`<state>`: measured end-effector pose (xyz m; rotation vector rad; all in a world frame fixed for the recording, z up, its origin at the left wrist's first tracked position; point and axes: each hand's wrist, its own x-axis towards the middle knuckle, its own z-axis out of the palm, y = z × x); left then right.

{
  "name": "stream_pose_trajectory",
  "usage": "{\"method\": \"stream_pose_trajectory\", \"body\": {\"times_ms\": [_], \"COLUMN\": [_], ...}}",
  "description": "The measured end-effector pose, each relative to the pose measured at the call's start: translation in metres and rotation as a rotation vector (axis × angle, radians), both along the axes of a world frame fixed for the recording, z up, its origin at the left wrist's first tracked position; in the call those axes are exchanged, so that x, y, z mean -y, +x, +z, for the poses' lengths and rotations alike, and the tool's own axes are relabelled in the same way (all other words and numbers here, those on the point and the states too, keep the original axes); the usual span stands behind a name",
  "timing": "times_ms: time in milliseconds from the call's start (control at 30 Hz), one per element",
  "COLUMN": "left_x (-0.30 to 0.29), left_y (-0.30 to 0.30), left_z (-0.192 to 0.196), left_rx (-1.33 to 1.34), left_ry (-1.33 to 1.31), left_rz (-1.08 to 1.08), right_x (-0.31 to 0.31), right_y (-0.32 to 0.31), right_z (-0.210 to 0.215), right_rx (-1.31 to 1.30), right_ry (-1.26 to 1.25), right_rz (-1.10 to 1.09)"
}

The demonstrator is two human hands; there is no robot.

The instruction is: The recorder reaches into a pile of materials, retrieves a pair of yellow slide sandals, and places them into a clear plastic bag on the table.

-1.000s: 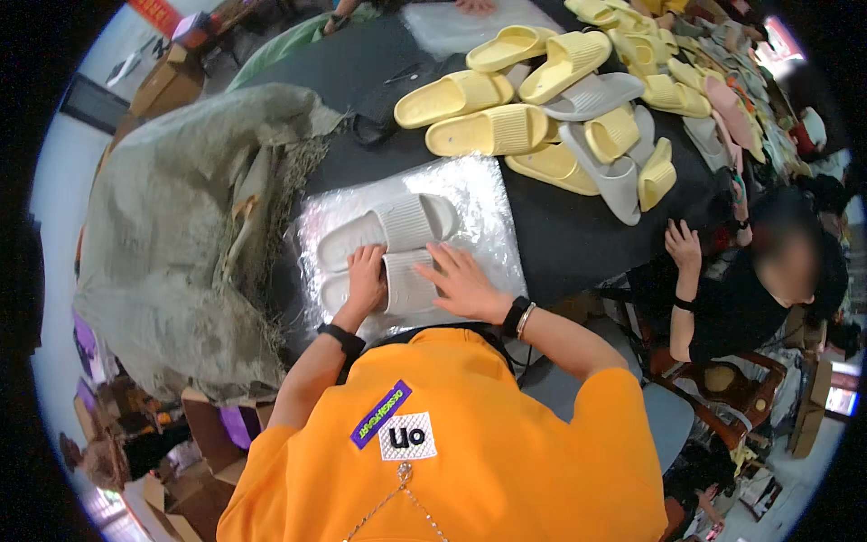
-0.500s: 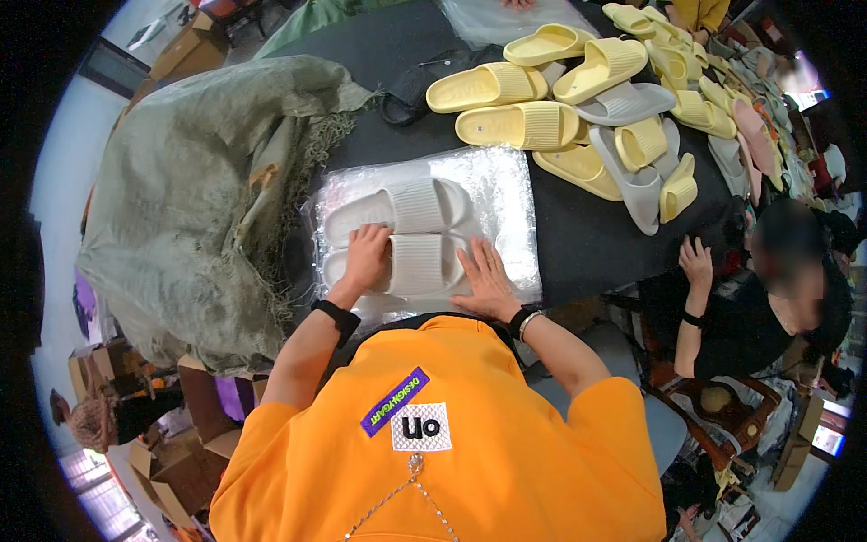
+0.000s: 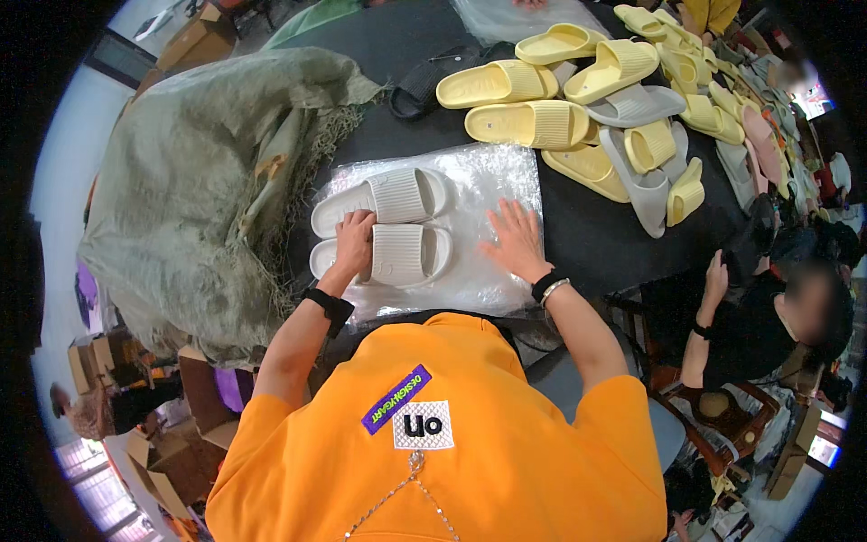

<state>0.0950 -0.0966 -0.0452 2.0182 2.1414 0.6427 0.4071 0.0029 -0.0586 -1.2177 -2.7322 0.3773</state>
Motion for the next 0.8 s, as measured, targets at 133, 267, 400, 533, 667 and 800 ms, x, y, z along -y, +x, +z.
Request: {"method": "stream_pose_trajectory", "body": {"times_ms": [133, 267, 400, 533, 667, 800], "left_x": [-0.009, -0.026, -0.059, -0.081, -0.096, -0.097], "left_y": [0.003, 0.024, 0.063, 0.106, 0.119, 0.095], "left_z": [0.008, 0.025, 0.045, 0.051, 0.031, 0.009], "left_rx": [0.008, 0.099, 0.197, 0.223, 0.136, -0.004], "left_ry": [-0.051, 0.085, 0.124, 0.153, 0.056, -0.052], "left_rz": [-0.018, -0.057, -0.104, -0.166, -0.178, -0.127], "right_x": [-0.002, 0.009, 0.024, 0.024, 0.022, 0.026], "right_y": [0.002, -0.016, -0.009, 0.004, 0.014, 0.018], "right_z": [-0.003, 0.018, 0.006, 0.004, 0.000, 0.002], "right_rx": [0.049, 0.161, 0.060, -0.128, -0.128, 0.075], "right_ry": [-0.001, 0.044, -0.128, -0.234, -0.188, -0.032], "right_rz": [0.025, 0.111, 0.229, 0.186, 0.178, 0.137]}}
